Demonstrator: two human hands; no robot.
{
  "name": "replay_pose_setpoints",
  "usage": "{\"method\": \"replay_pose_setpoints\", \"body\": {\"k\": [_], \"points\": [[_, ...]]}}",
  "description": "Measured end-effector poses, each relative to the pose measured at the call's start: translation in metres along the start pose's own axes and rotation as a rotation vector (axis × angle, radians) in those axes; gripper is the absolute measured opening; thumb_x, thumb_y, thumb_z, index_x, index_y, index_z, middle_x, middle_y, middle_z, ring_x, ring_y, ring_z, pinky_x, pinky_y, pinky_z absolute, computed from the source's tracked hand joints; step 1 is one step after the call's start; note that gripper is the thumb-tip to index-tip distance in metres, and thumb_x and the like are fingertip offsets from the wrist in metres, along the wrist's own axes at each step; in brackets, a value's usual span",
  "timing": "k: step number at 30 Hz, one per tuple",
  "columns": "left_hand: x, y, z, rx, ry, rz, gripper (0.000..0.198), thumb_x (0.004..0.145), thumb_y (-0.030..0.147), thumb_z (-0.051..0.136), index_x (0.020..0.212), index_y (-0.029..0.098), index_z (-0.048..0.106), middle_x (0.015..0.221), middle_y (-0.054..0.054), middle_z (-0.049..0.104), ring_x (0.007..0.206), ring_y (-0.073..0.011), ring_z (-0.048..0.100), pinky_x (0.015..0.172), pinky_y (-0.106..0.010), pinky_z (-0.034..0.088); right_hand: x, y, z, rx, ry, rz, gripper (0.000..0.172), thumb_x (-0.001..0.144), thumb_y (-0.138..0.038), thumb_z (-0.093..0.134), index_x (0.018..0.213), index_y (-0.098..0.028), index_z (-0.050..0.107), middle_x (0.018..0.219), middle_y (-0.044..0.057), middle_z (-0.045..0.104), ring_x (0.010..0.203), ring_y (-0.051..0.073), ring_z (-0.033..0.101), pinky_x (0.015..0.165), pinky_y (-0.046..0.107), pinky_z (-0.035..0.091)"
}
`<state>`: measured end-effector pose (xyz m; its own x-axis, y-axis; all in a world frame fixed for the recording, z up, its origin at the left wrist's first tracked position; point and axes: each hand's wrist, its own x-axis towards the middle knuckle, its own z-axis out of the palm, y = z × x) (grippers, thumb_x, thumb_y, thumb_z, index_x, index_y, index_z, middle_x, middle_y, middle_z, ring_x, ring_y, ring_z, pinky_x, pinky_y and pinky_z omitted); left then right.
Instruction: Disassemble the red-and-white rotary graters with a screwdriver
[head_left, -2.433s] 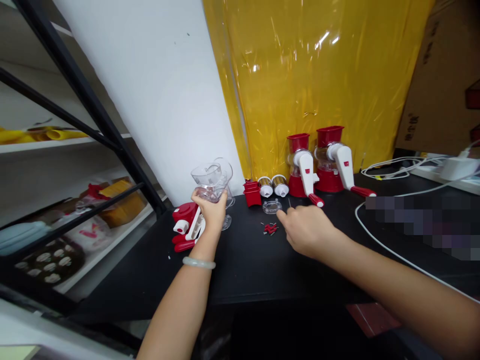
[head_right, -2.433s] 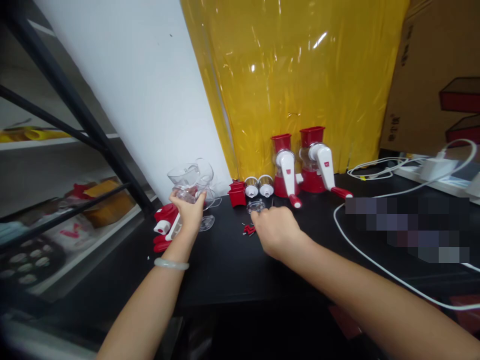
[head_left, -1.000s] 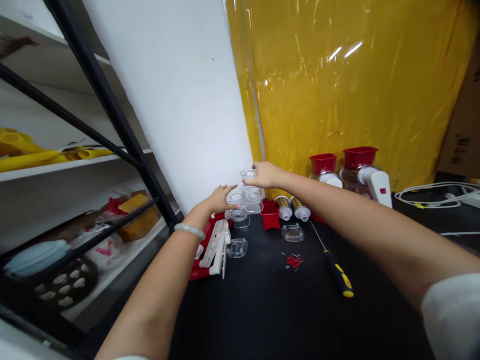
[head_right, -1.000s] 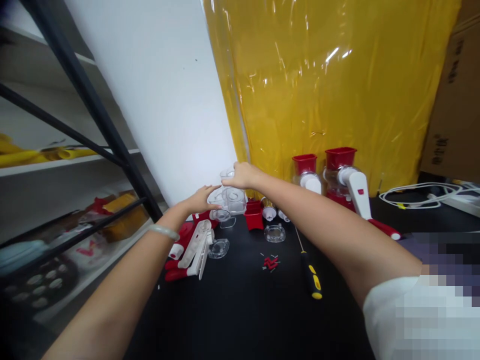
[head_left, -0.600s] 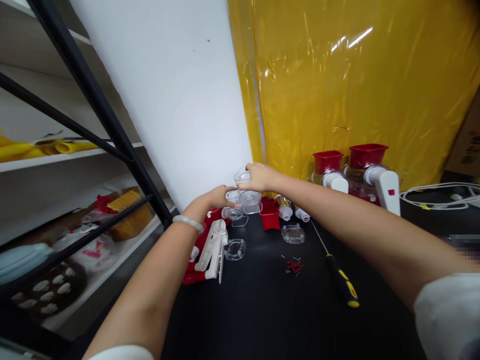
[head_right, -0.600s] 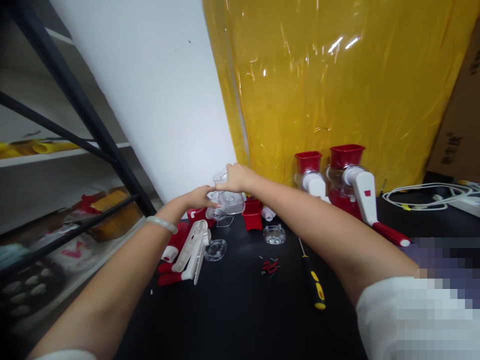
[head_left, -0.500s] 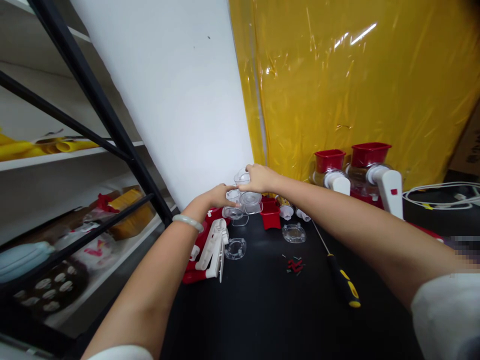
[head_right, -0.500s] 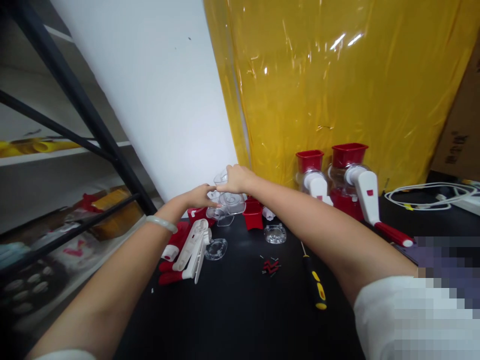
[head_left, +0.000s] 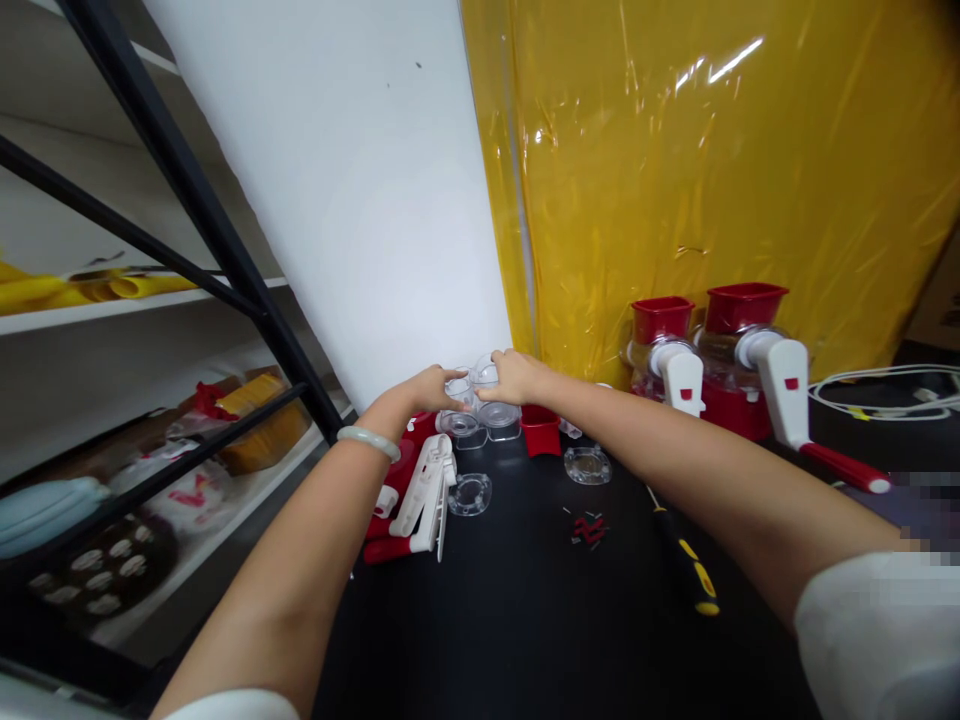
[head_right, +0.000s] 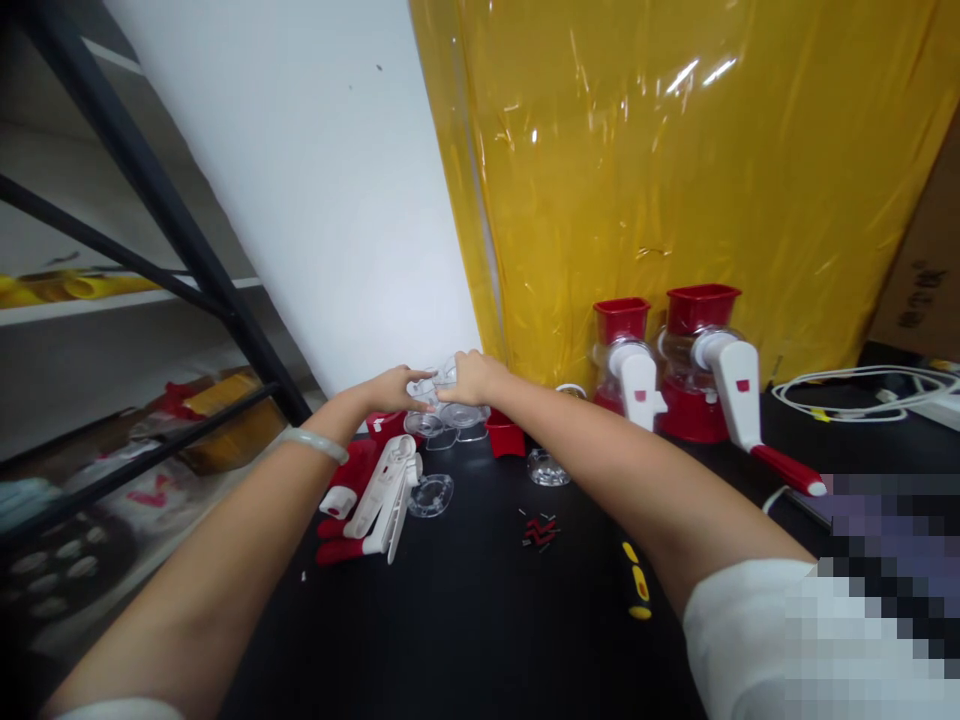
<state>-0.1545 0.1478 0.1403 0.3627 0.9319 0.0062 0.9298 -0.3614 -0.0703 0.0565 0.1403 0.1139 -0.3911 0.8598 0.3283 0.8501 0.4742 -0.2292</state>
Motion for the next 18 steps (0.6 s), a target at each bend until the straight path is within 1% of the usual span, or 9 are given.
{"method": "replay_pose_setpoints", "body": {"k": [4, 9, 14, 18], "points": [[0.001, -0.002, 0.0, -0.044, -0.01, 0.008, 0.095, 0.07, 0.054, 0.075, 0.152, 0.014, 0.049, 0.141, -0.017, 0.062, 0.122, -0.0325, 0.063, 0.102, -0.035, 0.046, 0.0, 0.004, 0.01, -0.016, -0.015, -0.003, 0.076, 0.078, -0.069, 0.063, 0.127, -0.011, 0.057, 0.128, 0.022, 0.065, 0.113, 0.035, 0.066, 0.087, 0.038, 0.052], [0.003, -0.002, 0.0, -0.025, -0.02, 0.028, 0.096, 0.069, 0.055, 0.075, 0.152, 0.013, 0.049, 0.143, -0.019, 0.061, 0.121, -0.0347, 0.063, 0.102, -0.037, 0.046, -0.001, 0.005, 0.016, 0.004, -0.066, 0.049, 0.078, 0.078, -0.072, 0.063, 0.128, -0.011, 0.056, 0.127, 0.022, 0.066, 0.111, 0.035, 0.067, 0.084, 0.037, 0.053], [0.002, -0.001, -0.003, -0.032, -0.021, 0.027, 0.093, 0.069, 0.05, 0.077, 0.151, 0.017, 0.049, 0.142, -0.016, 0.062, 0.121, -0.0314, 0.064, 0.102, -0.035, 0.047, -0.004, 0.002, 0.013, -0.002, -0.079, 0.047, 0.08, 0.081, -0.073, 0.06, 0.13, -0.01, 0.055, 0.13, 0.024, 0.064, 0.117, 0.035, 0.065, 0.088, 0.037, 0.052], [-0.002, 0.002, -0.005, -0.042, -0.031, 0.028, 0.094, 0.068, 0.049, 0.08, 0.152, 0.018, 0.048, 0.143, -0.017, 0.061, 0.123, -0.0307, 0.063, 0.102, -0.035, 0.047, -0.005, 0.003, 0.013, -0.014, -0.099, 0.032, 0.083, 0.083, -0.075, 0.057, 0.134, -0.009, 0.054, 0.131, 0.025, 0.062, 0.119, 0.037, 0.064, 0.09, 0.041, 0.052]]}}
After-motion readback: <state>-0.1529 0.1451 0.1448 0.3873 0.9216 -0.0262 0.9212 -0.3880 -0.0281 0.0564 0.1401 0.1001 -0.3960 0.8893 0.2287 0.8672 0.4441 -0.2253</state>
